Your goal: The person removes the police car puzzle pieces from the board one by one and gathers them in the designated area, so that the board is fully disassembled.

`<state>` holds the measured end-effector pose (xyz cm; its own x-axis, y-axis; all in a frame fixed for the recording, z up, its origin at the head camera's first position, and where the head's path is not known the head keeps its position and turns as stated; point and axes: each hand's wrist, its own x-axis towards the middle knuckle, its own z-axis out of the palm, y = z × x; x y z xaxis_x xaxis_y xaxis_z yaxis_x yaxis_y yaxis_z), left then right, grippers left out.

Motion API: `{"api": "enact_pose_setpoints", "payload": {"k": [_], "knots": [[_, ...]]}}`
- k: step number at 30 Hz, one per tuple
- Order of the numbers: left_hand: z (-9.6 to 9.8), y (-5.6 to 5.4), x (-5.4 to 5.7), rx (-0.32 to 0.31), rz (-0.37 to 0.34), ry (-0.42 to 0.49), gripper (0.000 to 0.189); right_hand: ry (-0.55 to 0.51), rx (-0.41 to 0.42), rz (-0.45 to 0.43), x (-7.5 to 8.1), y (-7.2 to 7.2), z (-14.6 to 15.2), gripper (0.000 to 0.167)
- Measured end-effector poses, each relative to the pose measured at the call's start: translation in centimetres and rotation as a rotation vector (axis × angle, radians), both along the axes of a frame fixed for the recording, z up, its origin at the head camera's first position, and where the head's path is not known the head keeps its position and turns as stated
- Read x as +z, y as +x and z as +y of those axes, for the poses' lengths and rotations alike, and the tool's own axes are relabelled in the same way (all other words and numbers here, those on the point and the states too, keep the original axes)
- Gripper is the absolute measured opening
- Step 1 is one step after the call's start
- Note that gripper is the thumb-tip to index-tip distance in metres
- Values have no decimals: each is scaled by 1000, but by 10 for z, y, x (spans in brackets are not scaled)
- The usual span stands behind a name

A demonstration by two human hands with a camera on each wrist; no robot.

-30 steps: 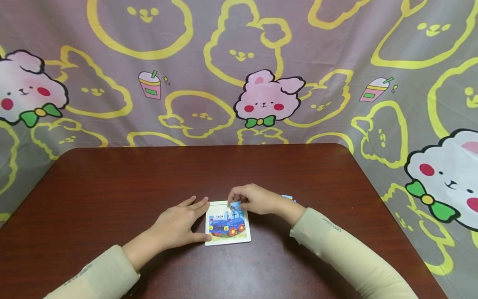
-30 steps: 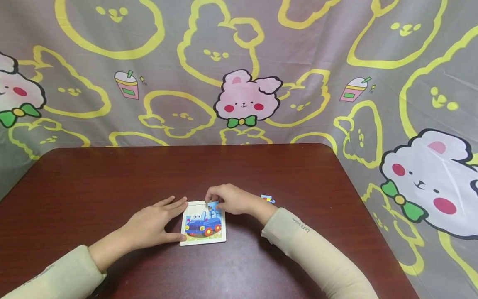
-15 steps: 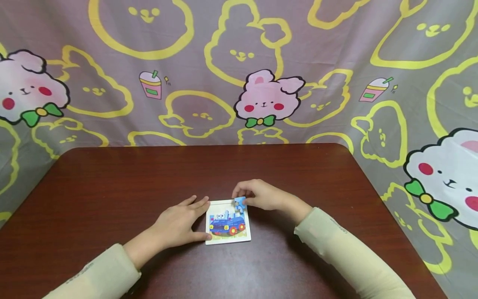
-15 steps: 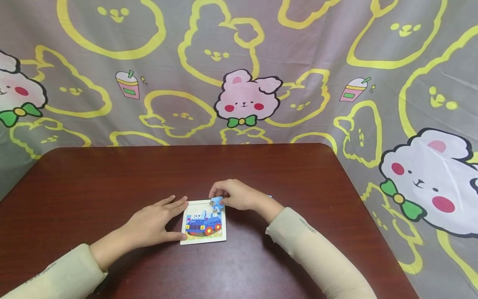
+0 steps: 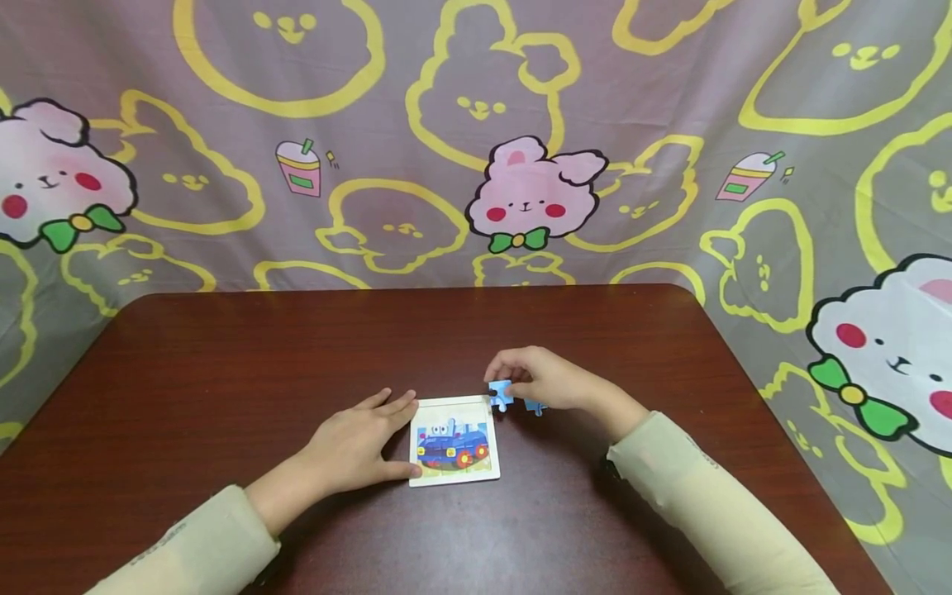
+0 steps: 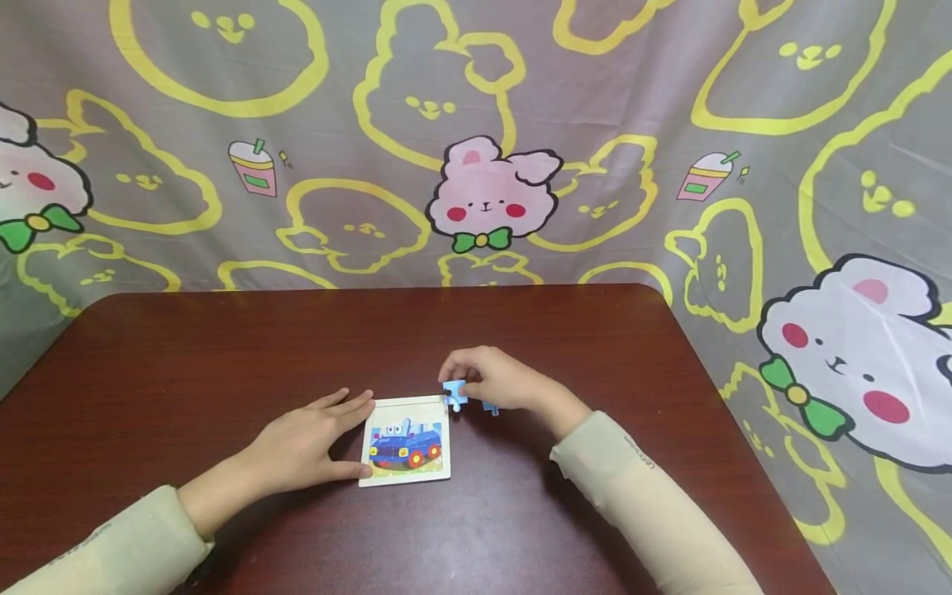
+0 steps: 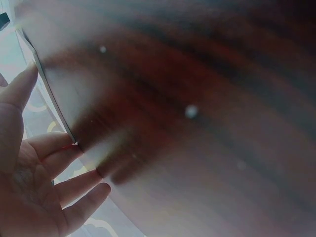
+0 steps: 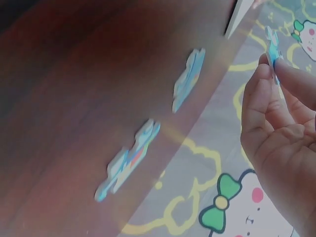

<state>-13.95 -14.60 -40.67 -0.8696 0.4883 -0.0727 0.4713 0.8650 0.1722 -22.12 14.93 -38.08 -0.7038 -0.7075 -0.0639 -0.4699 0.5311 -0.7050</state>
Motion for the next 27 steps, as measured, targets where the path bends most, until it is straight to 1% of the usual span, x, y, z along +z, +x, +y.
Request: {"api": "enact_pose_setpoints", "payload": {"k": [10,14,21,27], "knots": [[-1,0,-1,-4,10,-3,90,-20,-18,11,8,-1,24,22],[0,-1,-1,1,2,-10,90,-11,-36,16,7,-1,34,21],[1,-2,-1,10,-15,-15,92,-10,-56,-1,6,0,54,22],[0,-1,0,8,-14,-12,91,-6,-91,-5,7,1,72,24]]}}
